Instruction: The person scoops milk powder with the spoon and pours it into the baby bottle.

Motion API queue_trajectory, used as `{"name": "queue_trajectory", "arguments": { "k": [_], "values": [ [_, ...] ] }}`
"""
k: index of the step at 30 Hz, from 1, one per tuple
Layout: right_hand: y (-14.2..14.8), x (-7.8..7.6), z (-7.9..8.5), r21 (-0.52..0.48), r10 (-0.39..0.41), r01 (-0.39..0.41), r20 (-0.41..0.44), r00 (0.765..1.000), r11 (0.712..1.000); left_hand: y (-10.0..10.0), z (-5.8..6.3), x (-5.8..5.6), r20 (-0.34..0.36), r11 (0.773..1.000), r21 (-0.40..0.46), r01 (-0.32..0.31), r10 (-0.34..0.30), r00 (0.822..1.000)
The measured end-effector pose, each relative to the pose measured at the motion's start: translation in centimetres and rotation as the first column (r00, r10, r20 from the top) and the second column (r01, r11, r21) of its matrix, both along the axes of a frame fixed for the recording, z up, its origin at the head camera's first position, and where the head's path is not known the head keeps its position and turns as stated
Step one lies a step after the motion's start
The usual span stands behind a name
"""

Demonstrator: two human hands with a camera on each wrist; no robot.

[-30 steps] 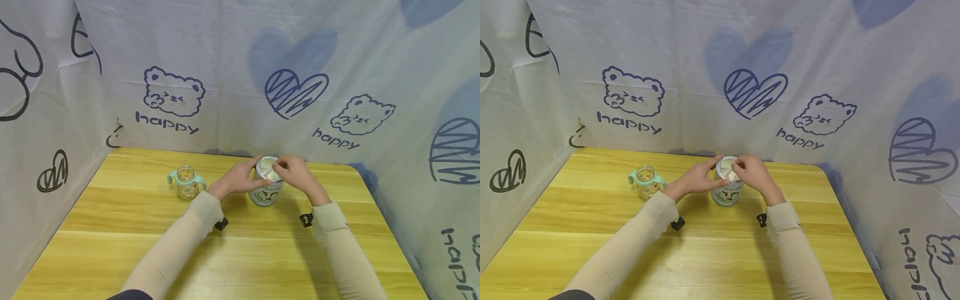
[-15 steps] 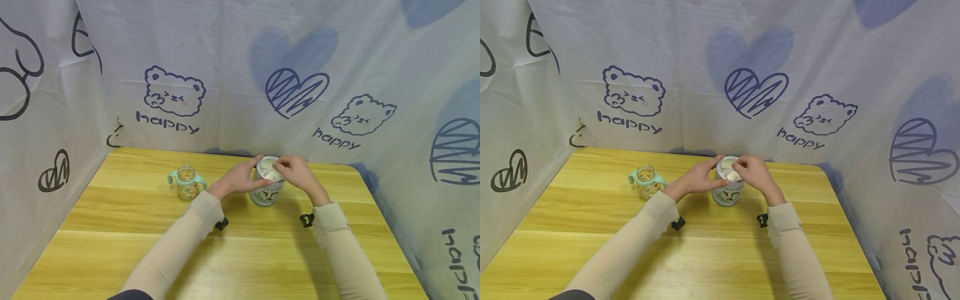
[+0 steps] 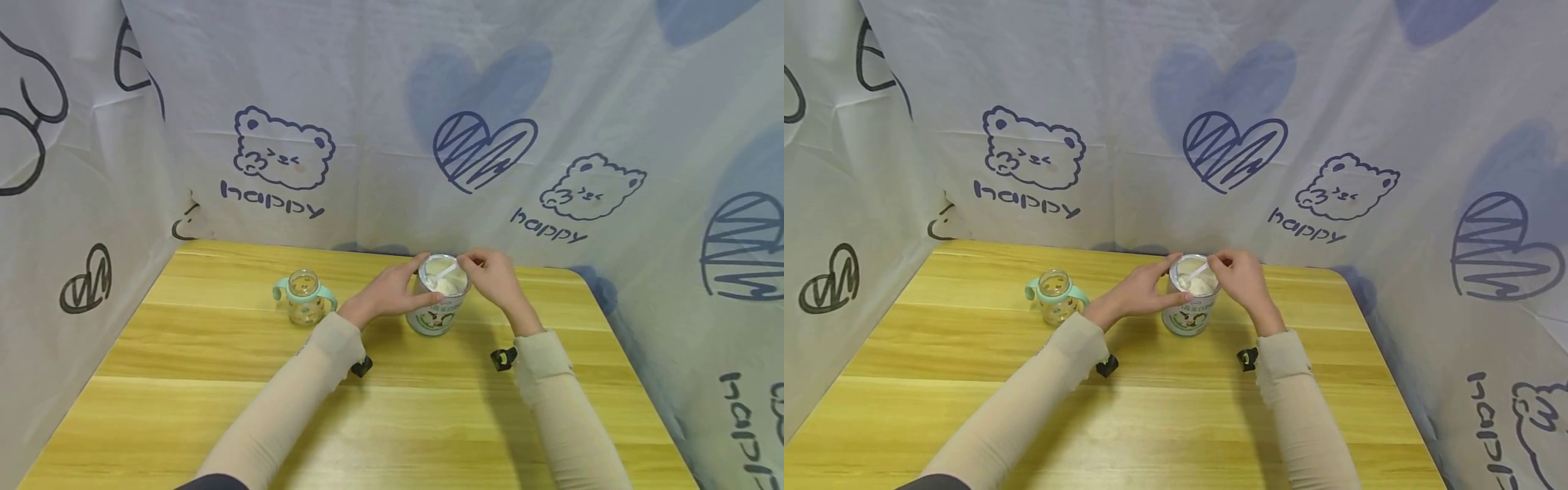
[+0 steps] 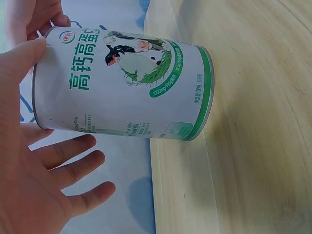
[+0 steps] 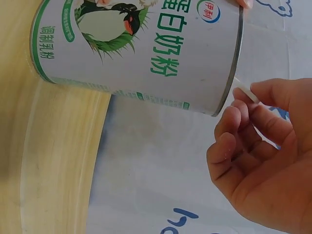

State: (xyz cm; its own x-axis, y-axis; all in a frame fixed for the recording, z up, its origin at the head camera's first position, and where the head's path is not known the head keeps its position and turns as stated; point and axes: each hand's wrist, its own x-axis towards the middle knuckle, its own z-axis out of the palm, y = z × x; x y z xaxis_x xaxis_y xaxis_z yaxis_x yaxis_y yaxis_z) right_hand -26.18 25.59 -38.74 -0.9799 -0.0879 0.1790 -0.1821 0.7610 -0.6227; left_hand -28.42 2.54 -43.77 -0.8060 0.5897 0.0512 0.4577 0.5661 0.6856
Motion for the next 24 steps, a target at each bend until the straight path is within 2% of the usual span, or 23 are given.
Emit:
{"name": "queue_trajectory", "arguments": {
  "k": [11,24],
  "values": [
    [0.59,0.09,0.17,-0.069,-0.071,0.071,0.004,0.997,0.995,-0.02,0.06,0.23,0.003,1.000,-0.012,-0.012,0.012,1.000],
    [0.84,0.22,0.43,-0.151,-0.156,0.177,0.139,0.978,0.973,-0.08,0.15,0.28,0.000,0.999,-0.024,-0.023,0.023,1.000]
  ]
}}
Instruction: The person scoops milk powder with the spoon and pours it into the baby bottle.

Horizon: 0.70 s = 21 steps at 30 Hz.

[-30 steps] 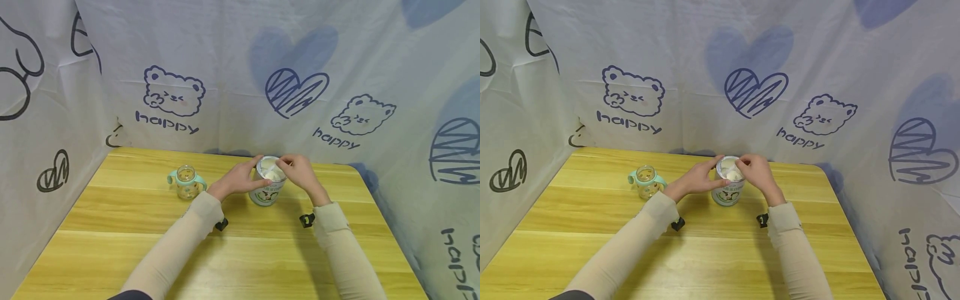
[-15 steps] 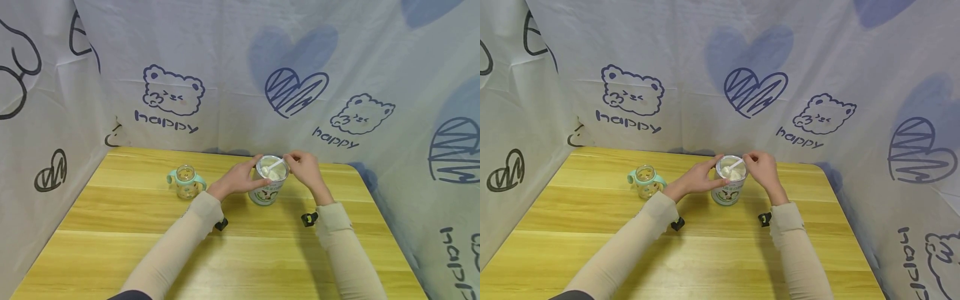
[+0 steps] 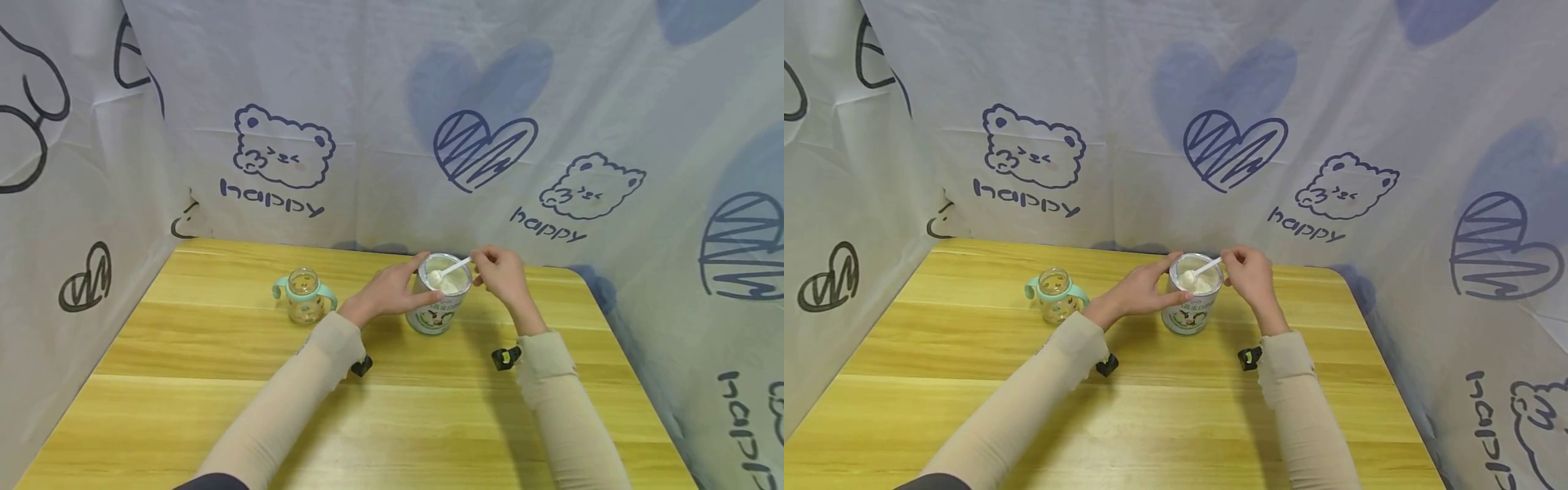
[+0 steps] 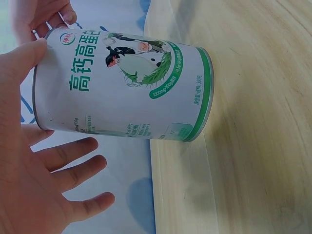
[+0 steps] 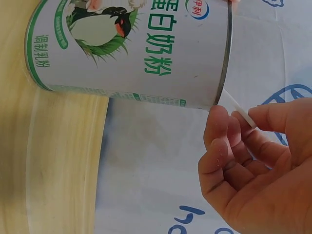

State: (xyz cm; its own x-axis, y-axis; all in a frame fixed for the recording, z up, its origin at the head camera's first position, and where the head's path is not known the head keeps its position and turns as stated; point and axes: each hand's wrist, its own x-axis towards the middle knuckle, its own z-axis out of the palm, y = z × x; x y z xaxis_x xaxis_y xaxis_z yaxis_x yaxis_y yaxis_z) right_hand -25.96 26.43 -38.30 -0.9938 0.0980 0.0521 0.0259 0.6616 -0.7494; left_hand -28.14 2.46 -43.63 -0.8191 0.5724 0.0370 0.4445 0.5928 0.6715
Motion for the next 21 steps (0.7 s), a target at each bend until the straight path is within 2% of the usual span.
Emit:
{"name": "queue_trajectory", "arguments": {
  "k": [6,21],
  "values": [
    [0.02,0.15,0.24,-0.029,-0.021,0.022,0.030,0.999,0.999,0.04,-0.01,-0.11,-0.004,1.000,-0.010,0.000,0.000,1.000],
    [0.76,0.43,0.58,-0.058,-0.038,0.040,0.034,0.999,0.997,0.15,0.23,-0.34,-0.036,1.000,-0.028,-0.010,0.009,0.999]
  ]
}}
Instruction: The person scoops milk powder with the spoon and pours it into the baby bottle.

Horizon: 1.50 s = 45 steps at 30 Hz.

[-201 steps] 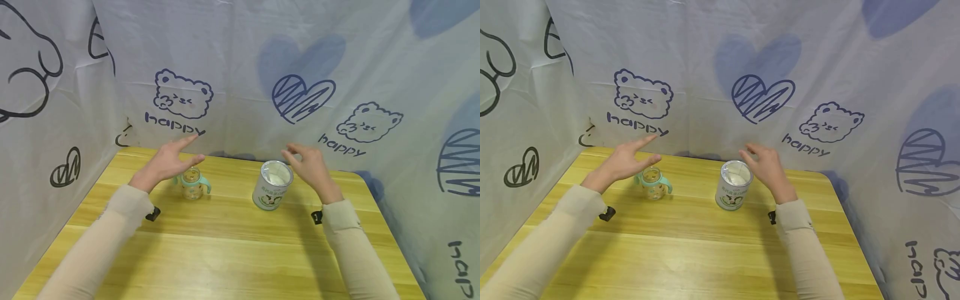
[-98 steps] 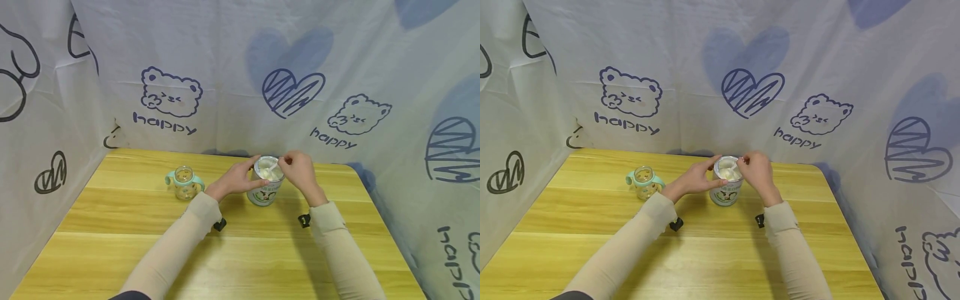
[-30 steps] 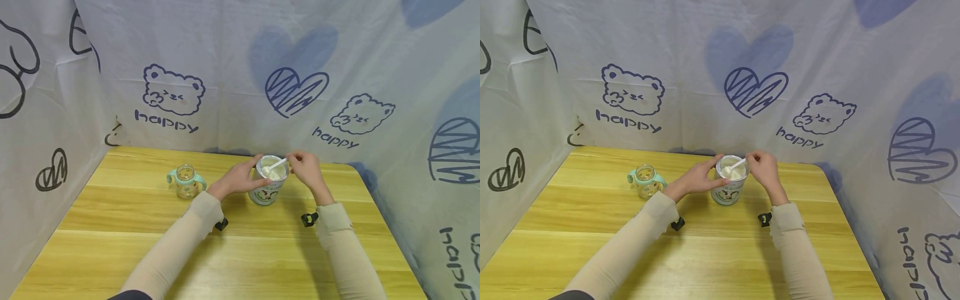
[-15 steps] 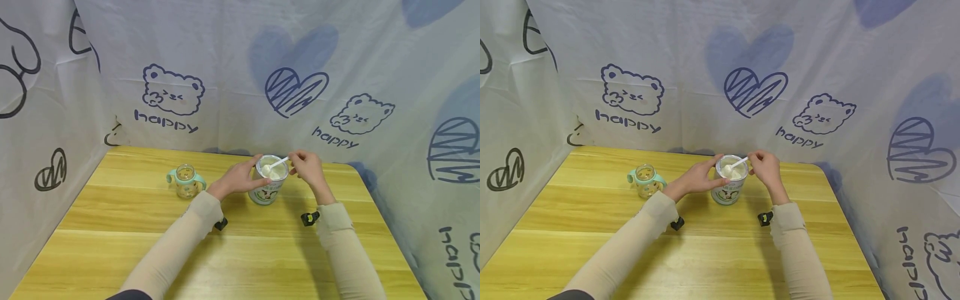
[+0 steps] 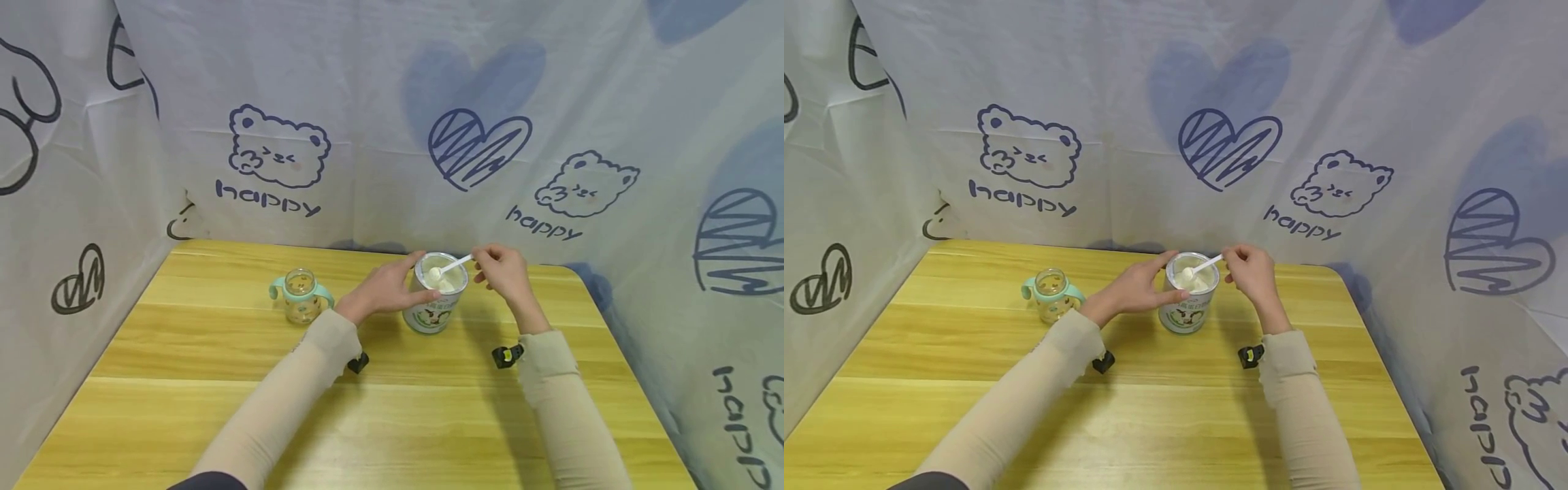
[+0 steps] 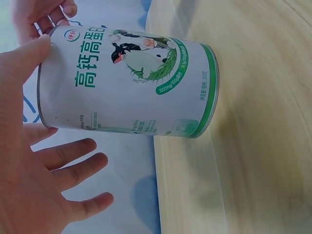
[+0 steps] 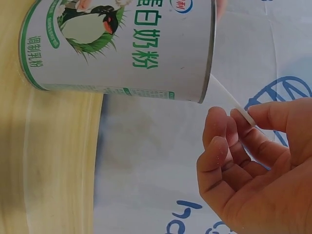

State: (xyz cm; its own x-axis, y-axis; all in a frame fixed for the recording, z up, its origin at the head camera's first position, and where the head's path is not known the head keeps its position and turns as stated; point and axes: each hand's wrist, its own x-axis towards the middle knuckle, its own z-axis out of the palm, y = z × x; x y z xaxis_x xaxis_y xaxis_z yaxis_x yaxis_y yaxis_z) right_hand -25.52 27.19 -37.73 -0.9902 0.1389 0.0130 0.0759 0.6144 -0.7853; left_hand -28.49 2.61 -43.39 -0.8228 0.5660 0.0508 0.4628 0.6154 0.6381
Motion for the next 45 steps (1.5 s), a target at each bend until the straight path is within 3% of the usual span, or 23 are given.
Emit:
{"name": "queue_trajectory", "arguments": {
  "k": [9,19,32,45],
  "values": [
    [0.0,0.3,1.2,-0.032,-0.017,0.016,-0.009,1.000,0.999,-0.6,0.4,-0.1,0.018,0.999,0.021,-0.029,0.029,0.999],
    [-0.6,0.7,2.7,-0.068,-0.024,0.022,-0.026,0.999,0.997,-2.5,1.3,-0.4,-0.052,0.997,0.059,-0.053,0.056,0.997],
    [-2.7,0.0,3.1,-0.125,0.022,-0.027,-0.047,0.999,0.992,-6.8,2.6,-0.3,-0.129,0.995,-0.030,-0.091,0.086,0.988],
    [-6.5,-0.8,3.1,-0.149,0.089,-0.099,-0.071,0.993,0.984,-12.5,3.2,0.2,-0.144,0.988,-0.042,-0.151,0.143,0.979]
  ]
}}
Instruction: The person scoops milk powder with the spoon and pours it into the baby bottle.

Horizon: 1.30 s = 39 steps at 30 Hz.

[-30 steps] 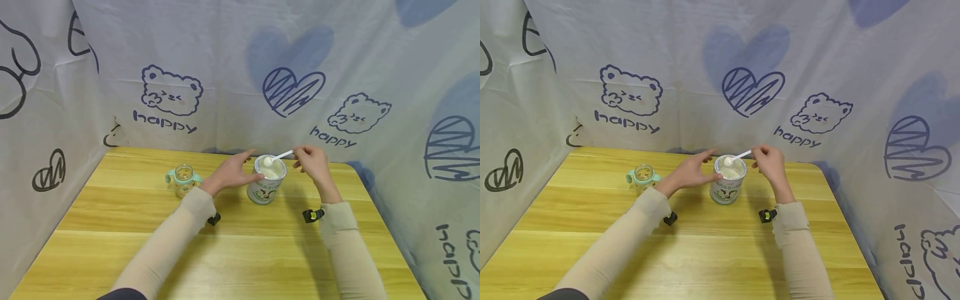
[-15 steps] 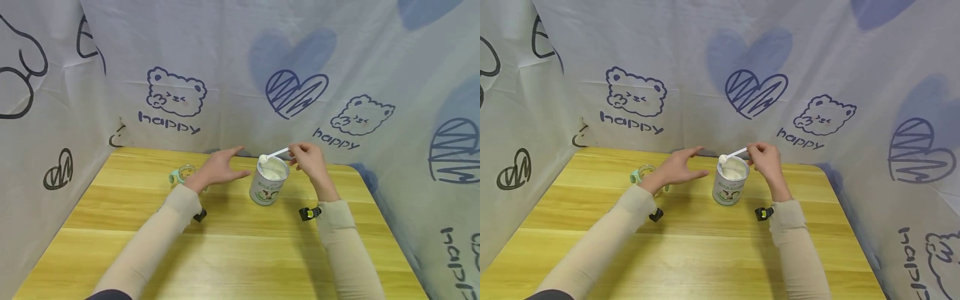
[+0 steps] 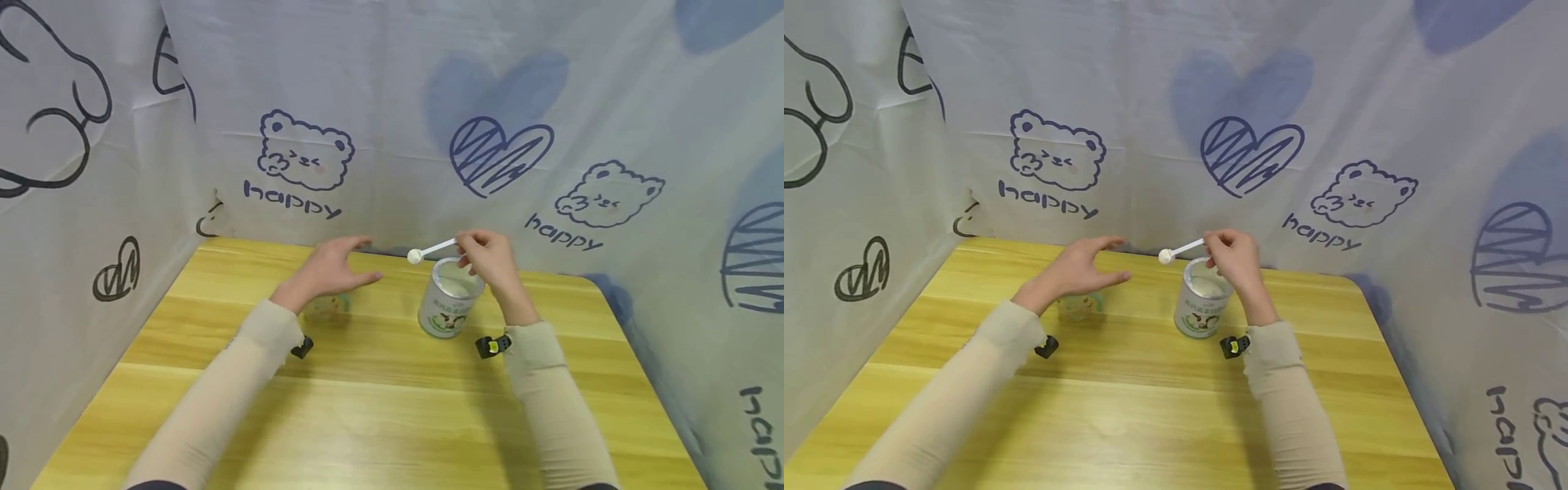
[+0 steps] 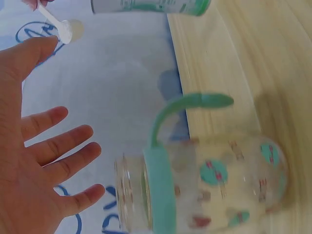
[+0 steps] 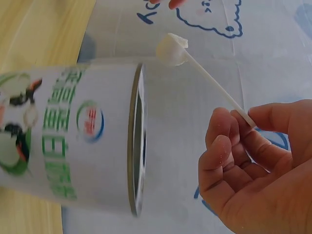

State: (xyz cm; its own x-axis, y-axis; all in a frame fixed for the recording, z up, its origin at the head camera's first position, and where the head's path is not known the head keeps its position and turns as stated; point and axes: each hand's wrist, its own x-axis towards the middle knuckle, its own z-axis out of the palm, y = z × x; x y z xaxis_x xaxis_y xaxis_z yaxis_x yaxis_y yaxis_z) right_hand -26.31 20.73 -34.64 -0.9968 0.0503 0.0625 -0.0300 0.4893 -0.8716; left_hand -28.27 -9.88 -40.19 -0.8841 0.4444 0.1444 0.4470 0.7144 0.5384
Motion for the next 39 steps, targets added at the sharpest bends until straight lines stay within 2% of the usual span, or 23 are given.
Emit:
{"name": "queue_trajectory", "arguments": {
  "k": [7,14,24,31,39],
  "values": [
    [-1.9,-0.4,-0.3,-0.019,0.029,-0.029,-0.019,0.999,0.999,-2.8,-0.1,0.4,0.016,0.999,-0.006,-0.034,0.034,0.999],
    [-3.4,-0.5,-0.6,-0.034,0.047,-0.046,0.009,0.999,0.998,-4.9,-0.5,0.8,0.003,0.998,-0.015,-0.063,0.063,0.998],
    [-6.2,-0.8,-1.2,-0.062,0.070,-0.070,0.004,0.998,0.996,-7.1,-1.4,1.6,0.052,0.994,-0.005,-0.110,0.111,0.992],
    [-7.7,-0.7,-1.4,-0.085,0.100,-0.100,-0.012,0.995,0.991,-8.6,-2.6,2.2,0.043,0.992,-0.014,-0.124,0.125,0.991],
    [-9.2,-0.6,-1.7,-0.075,0.140,-0.142,-0.028,0.990,0.987,-9.4,-3.5,2.6,0.081,0.992,-0.016,-0.128,0.129,0.988]
  ]
}}
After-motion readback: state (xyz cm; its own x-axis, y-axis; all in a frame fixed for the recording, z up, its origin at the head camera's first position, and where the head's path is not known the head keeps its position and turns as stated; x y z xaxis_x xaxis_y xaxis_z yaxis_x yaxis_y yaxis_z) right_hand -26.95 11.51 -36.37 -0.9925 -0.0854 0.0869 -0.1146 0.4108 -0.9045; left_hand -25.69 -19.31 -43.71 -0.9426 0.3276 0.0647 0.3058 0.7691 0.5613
